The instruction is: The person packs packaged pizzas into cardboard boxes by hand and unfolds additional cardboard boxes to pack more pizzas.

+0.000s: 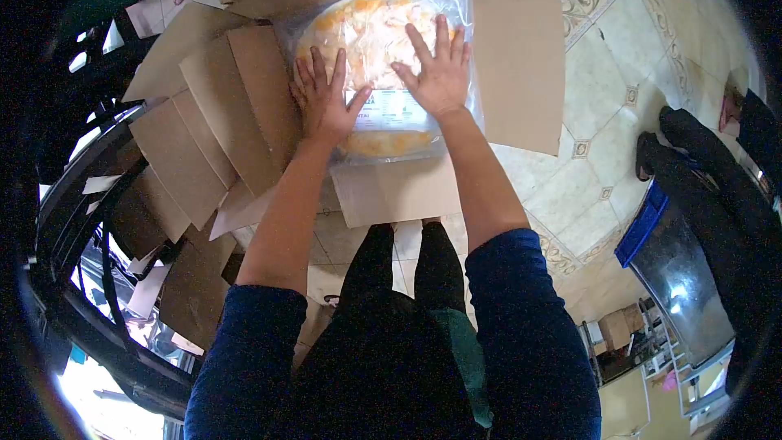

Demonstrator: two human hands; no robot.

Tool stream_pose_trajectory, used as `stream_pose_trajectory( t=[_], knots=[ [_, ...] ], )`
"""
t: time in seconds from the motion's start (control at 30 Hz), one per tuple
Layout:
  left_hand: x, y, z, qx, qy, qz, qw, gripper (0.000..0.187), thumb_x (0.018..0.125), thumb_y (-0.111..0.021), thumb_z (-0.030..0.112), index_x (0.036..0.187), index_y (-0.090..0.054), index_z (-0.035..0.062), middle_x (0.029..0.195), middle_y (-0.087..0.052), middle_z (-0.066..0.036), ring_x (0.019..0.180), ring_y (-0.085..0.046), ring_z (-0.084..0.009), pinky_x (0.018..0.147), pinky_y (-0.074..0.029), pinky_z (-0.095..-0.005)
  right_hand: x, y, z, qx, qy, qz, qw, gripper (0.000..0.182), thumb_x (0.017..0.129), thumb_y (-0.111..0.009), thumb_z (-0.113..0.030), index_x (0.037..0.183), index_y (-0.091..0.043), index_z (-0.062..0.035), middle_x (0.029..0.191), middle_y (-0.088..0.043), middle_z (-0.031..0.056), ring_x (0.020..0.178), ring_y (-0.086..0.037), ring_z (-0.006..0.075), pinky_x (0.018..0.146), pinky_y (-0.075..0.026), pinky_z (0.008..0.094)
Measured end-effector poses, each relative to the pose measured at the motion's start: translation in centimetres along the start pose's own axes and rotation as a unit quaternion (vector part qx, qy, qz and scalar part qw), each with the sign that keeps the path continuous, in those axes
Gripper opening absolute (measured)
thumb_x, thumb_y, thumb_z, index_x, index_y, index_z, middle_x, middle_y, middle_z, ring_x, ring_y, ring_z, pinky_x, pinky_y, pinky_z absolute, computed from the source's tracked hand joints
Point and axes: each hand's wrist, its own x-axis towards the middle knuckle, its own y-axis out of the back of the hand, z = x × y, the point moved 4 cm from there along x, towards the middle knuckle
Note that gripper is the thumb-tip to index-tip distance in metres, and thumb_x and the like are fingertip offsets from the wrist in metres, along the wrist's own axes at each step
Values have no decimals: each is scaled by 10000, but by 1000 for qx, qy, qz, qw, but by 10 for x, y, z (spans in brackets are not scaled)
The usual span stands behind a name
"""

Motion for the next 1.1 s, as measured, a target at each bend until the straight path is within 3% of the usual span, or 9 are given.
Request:
stream_pose_trajectory(
  t=[0.2,0.37,0.47,0.57,0.73,0.83,0.97,1.03,1.1],
  knots=[
    [7,-18,1,40,20,-1,999,738,761,-513,538,1362,-212,233,1429,-4,-162,1293,23,-412,948,-61,-648,11,-9,7,-6,24,31,999,616,763,-444,-598,1305,-319,-334,1412,-151,125,1275,-113,417,1019,-146,523],
    [-7,15,10,-22,3,5,1000,724,769,-556,415,1359,-219,165,1422,-25,-181,1296,-23,-404,1001,-113,-561,3,27,-5,16,-7,-62,998,626,784,-418,-589,1326,-283,-308,1421,-114,143,1279,-116,409,1015,-148,524],
    [-66,58,34,-39,-29,-19,999,737,755,-555,379,1364,-206,151,1408,-126,-179,1298,-96,-367,1031,-150,-489,-51,66,-9,76,34,-76,994,589,820,-483,-422,1328,-301,-187,1366,-251,191,1238,-244,409,1003,-190,514],
    [-162,105,60,-22,-41,-83,995,726,751,-565,343,1351,-224,118,1390,-178,-181,1286,-140,-376,1016,-178,-509,-125,111,-21,181,-4,-175,968,462,793,-544,-174,1217,-408,-48,1242,-418,203,1142,-410,333,949,-350,369],
    [-329,176,71,-96,187,-109,972,703,797,-527,361,1358,-190,104,1403,-129,-187,1289,-125,-379,1012,-178,-515,-235,209,-83,124,22,-419,899,434,781,-526,-186,1173,-421,-32,1130,-484,219,1028,-477,355,864,-391,410],
    [-399,215,73,-150,284,-63,945,696,802,-525,362,1356,-193,105,1405,-119,-187,1292,-122,-370,1011,-186,-510,-273,203,-87,113,132,-526,832,192,771,-541,-173,834,-594,1,837,-596,206,831,-566,363,722,-449,414],
    [-465,264,80,-155,354,55,921,661,790,-546,334,1331,-245,102,1382,-189,-191,1271,-186,-371,1000,-227,-486,-237,278,-174,182,94,-449,870,193,759,-608,-178,708,-592,7,531,-562,146,456,-546,297,464,-434,359],
    [-492,275,76,-179,393,133,892,552,766,-579,272,1242,-363,93,1289,-336,-186,1191,-312,-366,967,-286,-452,-208,283,-211,182,129,-446,867,230,762,-617,-197,675,-586,14,545,-555,152,475,-550,278,459,-413,340],
    [-520,285,74,-191,418,182,869,495,749,-593,244,1183,-409,91,1219,-389,-174,1134,-359,-354,944,-309,-437,-183,292,-271,183,273,-341,881,308,764,-639,-210,604,-532,31,465,-514,91,411,-507,136,422,-395,291]
  ],
)
